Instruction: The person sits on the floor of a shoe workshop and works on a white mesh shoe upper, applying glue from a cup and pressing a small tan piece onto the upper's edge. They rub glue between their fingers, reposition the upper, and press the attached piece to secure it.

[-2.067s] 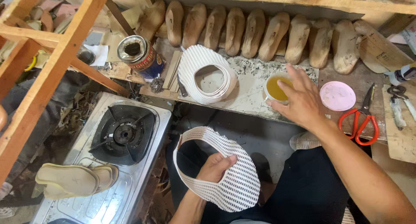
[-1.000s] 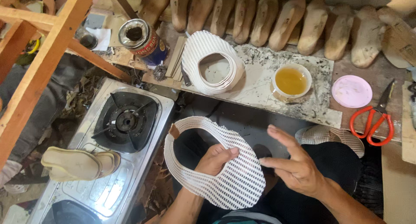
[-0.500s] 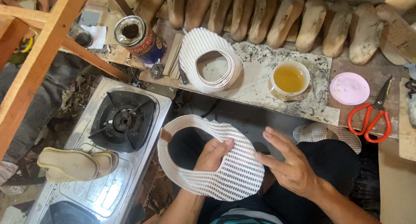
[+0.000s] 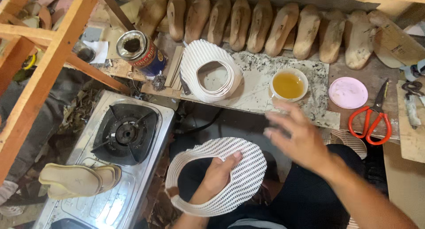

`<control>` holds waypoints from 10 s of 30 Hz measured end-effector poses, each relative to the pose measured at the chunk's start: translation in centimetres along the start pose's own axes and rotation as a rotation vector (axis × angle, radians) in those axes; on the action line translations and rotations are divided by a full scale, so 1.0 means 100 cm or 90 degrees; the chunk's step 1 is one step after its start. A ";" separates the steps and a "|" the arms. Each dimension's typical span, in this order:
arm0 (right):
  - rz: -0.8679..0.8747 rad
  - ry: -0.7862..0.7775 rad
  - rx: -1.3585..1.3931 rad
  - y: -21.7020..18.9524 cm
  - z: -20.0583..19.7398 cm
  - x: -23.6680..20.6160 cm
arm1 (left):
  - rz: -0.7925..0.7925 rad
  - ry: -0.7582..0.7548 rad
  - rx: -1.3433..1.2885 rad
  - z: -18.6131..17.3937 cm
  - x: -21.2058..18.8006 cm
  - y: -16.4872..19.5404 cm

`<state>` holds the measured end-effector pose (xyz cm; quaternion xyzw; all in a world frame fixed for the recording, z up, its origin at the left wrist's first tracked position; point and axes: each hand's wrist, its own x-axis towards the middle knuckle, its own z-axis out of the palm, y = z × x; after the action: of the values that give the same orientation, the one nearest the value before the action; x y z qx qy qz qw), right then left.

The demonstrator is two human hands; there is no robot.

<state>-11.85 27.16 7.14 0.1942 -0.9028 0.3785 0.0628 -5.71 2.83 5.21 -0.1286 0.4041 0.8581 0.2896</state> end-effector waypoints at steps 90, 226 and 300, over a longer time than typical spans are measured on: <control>-0.126 0.060 0.076 -0.008 0.033 0.001 | -0.047 -0.109 -0.249 -0.022 0.034 -0.013; -0.056 0.107 -0.148 0.059 -0.018 0.026 | 0.041 0.061 0.008 -0.018 0.035 -0.018; -0.234 0.022 0.019 0.018 0.029 -0.035 | 0.028 -0.068 0.067 -0.003 0.038 -0.012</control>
<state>-9.28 27.26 2.98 0.3503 -0.8453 0.3769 0.1436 -8.05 4.69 2.53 -0.0586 0.4353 0.8475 0.2981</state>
